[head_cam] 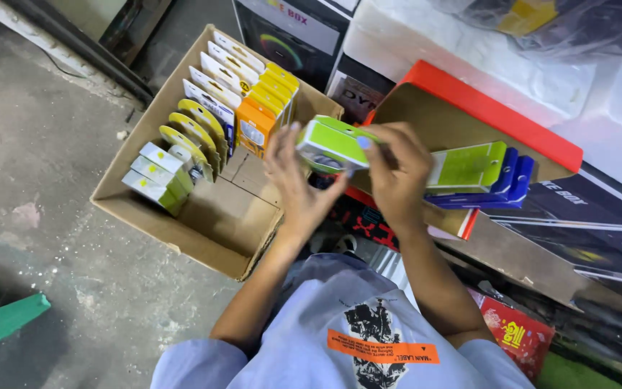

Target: The person picks packaged phone accessories, including blister-packed chargers, earphones and boxed cables, from a shelf and places them one by one into a large cardboard box, arranging the packages inside. They also move an orange box aside to reach items and handle a blue Samsung box at the end.

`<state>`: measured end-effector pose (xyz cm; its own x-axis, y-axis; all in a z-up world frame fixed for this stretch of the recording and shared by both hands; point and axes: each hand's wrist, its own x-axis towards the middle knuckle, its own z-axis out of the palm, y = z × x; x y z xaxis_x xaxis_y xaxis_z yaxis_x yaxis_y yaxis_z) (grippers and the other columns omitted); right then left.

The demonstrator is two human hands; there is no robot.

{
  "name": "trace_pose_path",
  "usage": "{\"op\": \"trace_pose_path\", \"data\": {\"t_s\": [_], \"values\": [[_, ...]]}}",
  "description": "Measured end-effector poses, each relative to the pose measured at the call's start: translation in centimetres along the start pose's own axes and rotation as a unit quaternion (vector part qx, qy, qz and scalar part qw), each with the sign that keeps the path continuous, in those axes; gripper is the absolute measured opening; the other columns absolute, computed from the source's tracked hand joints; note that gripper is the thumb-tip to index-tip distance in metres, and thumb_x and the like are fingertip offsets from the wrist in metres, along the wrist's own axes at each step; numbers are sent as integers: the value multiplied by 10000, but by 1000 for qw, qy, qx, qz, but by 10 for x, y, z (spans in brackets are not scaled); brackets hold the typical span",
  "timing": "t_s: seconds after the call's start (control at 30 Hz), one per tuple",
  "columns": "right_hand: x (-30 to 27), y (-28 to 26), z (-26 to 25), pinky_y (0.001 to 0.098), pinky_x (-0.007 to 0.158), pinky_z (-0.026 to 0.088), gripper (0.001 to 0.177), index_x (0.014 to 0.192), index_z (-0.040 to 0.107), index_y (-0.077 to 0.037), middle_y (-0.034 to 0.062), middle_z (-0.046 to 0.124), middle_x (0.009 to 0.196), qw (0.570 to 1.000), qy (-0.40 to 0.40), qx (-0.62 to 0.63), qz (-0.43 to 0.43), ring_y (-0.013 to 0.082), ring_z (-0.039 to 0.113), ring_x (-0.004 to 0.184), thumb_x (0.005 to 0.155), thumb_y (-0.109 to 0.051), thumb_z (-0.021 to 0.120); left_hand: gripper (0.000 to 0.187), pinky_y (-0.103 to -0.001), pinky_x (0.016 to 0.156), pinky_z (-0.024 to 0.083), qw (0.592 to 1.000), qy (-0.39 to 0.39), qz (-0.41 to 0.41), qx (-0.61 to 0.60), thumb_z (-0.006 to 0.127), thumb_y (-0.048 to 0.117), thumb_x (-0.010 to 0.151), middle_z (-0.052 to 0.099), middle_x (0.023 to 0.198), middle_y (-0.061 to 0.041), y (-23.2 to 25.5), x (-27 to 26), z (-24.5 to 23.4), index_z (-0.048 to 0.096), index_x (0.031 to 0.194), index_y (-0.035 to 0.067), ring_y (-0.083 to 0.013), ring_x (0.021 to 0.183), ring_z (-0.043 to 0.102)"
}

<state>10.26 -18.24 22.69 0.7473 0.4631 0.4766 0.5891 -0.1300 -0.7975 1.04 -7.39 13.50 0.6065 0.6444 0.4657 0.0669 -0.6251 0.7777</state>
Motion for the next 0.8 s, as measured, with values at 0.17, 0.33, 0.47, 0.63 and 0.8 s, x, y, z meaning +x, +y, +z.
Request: {"op": "trace_pose_path", "data": {"t_s": [0.17, 0.33, 0.47, 0.63, 0.8], "values": [[-4, 55, 82, 259, 660, 531, 120, 1093, 706, 15, 88, 701, 964, 996, -56, 60, 40, 105, 663, 755, 975, 30, 694, 1033, -541, 1164, 331, 995, 26, -32, 88, 921, 291, 716, 406, 1455, -218, -83, -4, -16, 348, 1546, 67, -415, 1378, 416], [-10, 106, 153, 282, 664, 548, 169, 1089, 712, 11, 95, 695, 951, 989, -107, 91, 46, 144, 691, 770, 927, 38, 671, 997, -534, 1109, 370, 988, 26, -76, 133, 917, 265, 696, 442, 1434, -218, -146, -8, -13, 374, 1499, 28, -422, 1340, 456], [-14, 132, 182, 346, 728, 568, 177, 1089, 688, 25, 144, 691, 983, 986, -151, 48, 44, 275, 716, 858, 913, 16, 676, 994, -528, 1064, 394, 981, 4, -143, 134, 921, 241, 654, 454, 1405, -212, -180, -8, -4, 390, 1463, 16, -426, 1306, 476], [-18, 155, 200, 414, 805, 548, 225, 1118, 694, 21, 184, 700, 1022, 985, -169, -29, 18, 381, 694, 937, 896, 39, 659, 989, -516, 1045, 409, 973, -11, -174, 149, 923, 210, 636, 467, 1399, -200, -194, -5, 1, 394, 1448, 15, -421, 1286, 499], [-19, 166, 206, 428, 839, 553, 280, 1160, 697, 4, 196, 706, 1044, 987, -154, -40, 11, 389, 691, 970, 891, 65, 650, 987, -487, 1002, 471, 970, -17, -190, 150, 913, 174, 659, 449, 1393, -224, -200, -3, 6, 363, 1455, -15, -448, 1236, 532]]}}
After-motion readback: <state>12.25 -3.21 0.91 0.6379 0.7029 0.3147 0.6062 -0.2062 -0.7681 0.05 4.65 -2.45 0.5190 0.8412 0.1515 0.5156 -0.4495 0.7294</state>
